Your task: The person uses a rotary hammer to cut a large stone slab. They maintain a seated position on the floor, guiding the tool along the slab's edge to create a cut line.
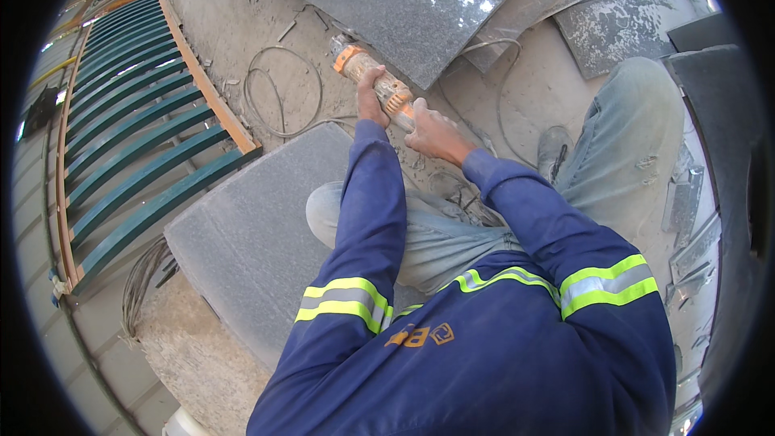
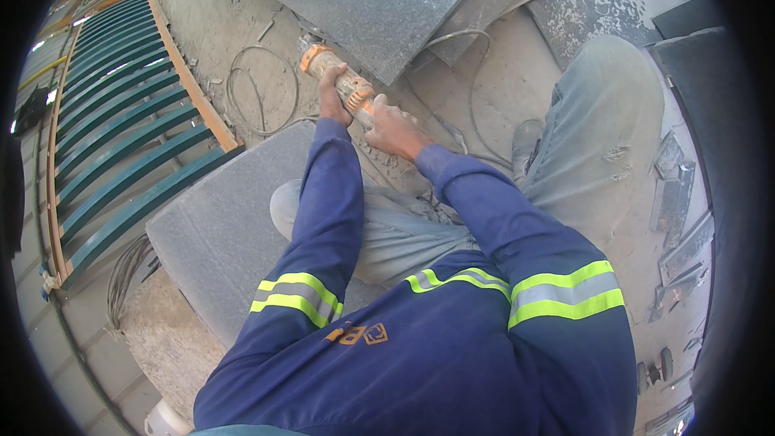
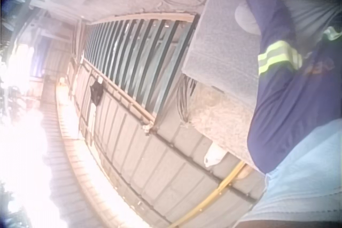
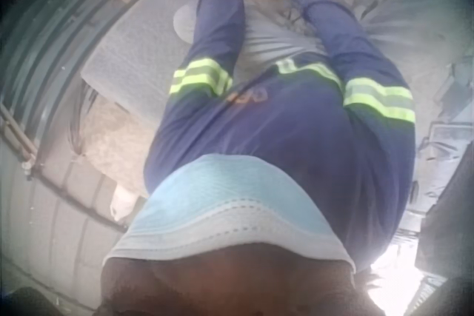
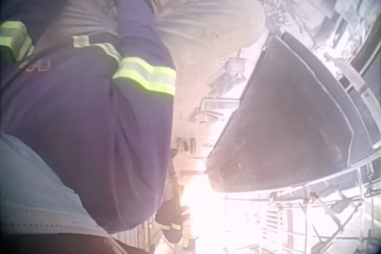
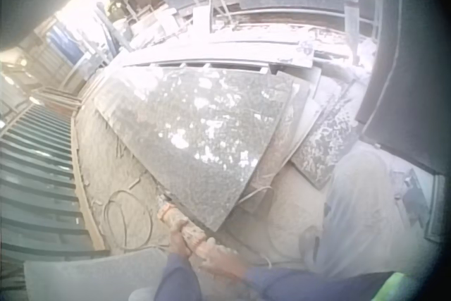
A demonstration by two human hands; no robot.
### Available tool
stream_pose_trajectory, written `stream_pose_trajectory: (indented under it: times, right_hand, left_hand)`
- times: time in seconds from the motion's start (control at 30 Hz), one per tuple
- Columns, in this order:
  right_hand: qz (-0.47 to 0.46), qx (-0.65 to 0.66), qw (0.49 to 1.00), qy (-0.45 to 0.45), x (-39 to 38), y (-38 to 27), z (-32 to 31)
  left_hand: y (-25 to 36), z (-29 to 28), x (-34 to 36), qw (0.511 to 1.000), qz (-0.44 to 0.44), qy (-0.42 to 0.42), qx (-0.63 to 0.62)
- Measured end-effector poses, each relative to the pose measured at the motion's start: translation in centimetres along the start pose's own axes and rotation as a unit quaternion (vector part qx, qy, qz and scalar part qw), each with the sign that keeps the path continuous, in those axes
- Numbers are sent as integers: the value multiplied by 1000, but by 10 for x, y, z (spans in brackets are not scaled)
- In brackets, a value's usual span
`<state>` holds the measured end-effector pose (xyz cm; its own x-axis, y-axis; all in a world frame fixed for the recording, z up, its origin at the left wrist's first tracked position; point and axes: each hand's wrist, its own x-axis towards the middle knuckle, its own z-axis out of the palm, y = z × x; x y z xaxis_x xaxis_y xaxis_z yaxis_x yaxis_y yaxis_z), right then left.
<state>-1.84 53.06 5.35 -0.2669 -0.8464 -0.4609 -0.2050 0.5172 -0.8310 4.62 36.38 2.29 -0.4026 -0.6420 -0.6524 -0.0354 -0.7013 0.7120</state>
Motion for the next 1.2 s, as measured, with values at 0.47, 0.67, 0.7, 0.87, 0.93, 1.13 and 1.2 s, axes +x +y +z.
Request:
stream_pose_trajectory:
  times: [0.47,0.67,0.7,0.87,0.93,1.13,1.2]
  right_hand:
    - [19,-2,1000,-14,-32,-7,-6]
    - [-8,7,1000,6,-24,-1,0]
    - [-13,13,1000,14,-21,1,1]
    - [-26,-11,997,72,-8,17,16]
    - [-19,23,998,49,-1,13,28]
    - [-1,3,999,45,3,17,13]
    - [0,0,999,42,-2,16,8]
  left_hand:
    - [-6,3,-29,1000,-16,11,8]
    - [-4,2,-24,1000,-6,5,3]
    - [-4,3,-21,1000,0,7,3]
    - [-6,-12,1,999,-31,-33,-13]
    - [-10,-52,26,999,26,-15,25]
    - [-11,-20,19,998,-48,-34,12]
    - [-8,-11,5,999,-33,-11,14]
